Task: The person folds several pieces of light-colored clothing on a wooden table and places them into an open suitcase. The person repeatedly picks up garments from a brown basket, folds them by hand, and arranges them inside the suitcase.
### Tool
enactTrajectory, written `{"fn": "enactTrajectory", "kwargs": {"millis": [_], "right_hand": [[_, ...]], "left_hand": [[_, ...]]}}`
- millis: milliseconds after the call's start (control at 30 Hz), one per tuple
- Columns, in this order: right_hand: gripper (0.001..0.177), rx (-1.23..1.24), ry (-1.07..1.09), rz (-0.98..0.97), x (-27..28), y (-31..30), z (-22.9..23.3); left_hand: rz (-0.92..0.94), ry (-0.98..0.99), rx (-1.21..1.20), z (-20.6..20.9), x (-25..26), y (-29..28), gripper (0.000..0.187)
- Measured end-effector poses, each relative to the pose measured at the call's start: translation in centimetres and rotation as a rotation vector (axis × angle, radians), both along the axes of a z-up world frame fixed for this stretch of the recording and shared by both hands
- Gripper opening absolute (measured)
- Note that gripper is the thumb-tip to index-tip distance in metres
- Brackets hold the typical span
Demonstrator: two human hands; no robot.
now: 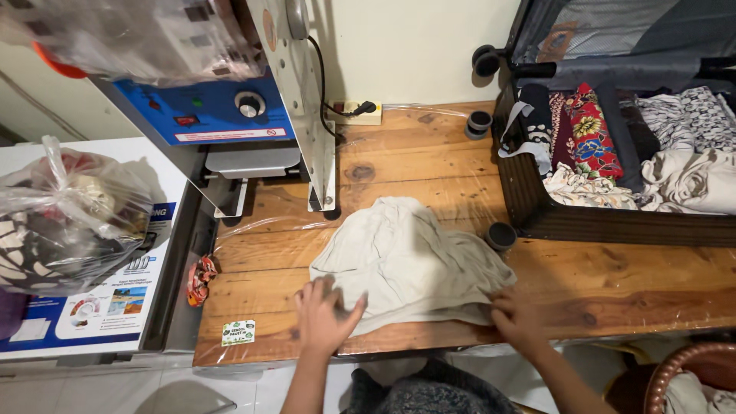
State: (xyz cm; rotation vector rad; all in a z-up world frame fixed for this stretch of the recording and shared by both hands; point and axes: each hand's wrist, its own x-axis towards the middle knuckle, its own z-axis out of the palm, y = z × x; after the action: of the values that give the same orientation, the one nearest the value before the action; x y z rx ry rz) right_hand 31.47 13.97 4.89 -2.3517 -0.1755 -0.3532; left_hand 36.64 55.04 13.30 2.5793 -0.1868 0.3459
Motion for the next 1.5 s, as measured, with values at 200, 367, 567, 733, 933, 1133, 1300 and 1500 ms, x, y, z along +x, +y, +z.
{"fn": "enactTrajectory", "kwargs": {"millis": [200, 367, 567, 733, 933, 1133, 1300, 1500], "right_hand": [[0.016, 0.026, -0.06, 0.072, 4.8, 1.3, 4.3], [0.024, 0.164, 0.278, 0.091, 9.3, 1.5, 6.0], [0.021, 0.118, 0.45, -0.029, 15.5, 1.3, 3.7], [0.037, -0.153, 0.164, 0.153, 18.5, 3.1, 1.5], [0.042, -0.066, 0.452, 0.019, 18.4, 5.8, 1.0], [0.039, -0.094, 0.283, -0.125, 20.1, 5.1, 3.9], [0.036, -0.152, 0.298, -0.179, 21.6, 3.0, 4.9], [0.037, -0.065, 0.415, -0.183, 24.6, 1.6, 0.8]], "left_hand": [[-0.281, -0.103, -0.227, -3.1, 5.3, -8.7, 0.033], [-0.346, 0.052, 0.099, -4.2, 4.2, -9.4, 0.072], [-0.321, 0.263, 0.223, -3.1, 2.9, -8.4, 0.1], [-0.307, 0.272, 0.223, -2.8, 3.1, -8.4, 0.106], [-0.275, 0.123, 0.259, -4.0, 3.2, -8.5, 0.099], [-0.284, 0.293, 0.243, -3.7, 3.4, -8.6, 0.101], [-0.275, 0.3, 0.235, -3.1, 3.1, -8.6, 0.104], [-0.273, 0.289, 0.221, -2.5, 3.2, -8.5, 0.106]]}}
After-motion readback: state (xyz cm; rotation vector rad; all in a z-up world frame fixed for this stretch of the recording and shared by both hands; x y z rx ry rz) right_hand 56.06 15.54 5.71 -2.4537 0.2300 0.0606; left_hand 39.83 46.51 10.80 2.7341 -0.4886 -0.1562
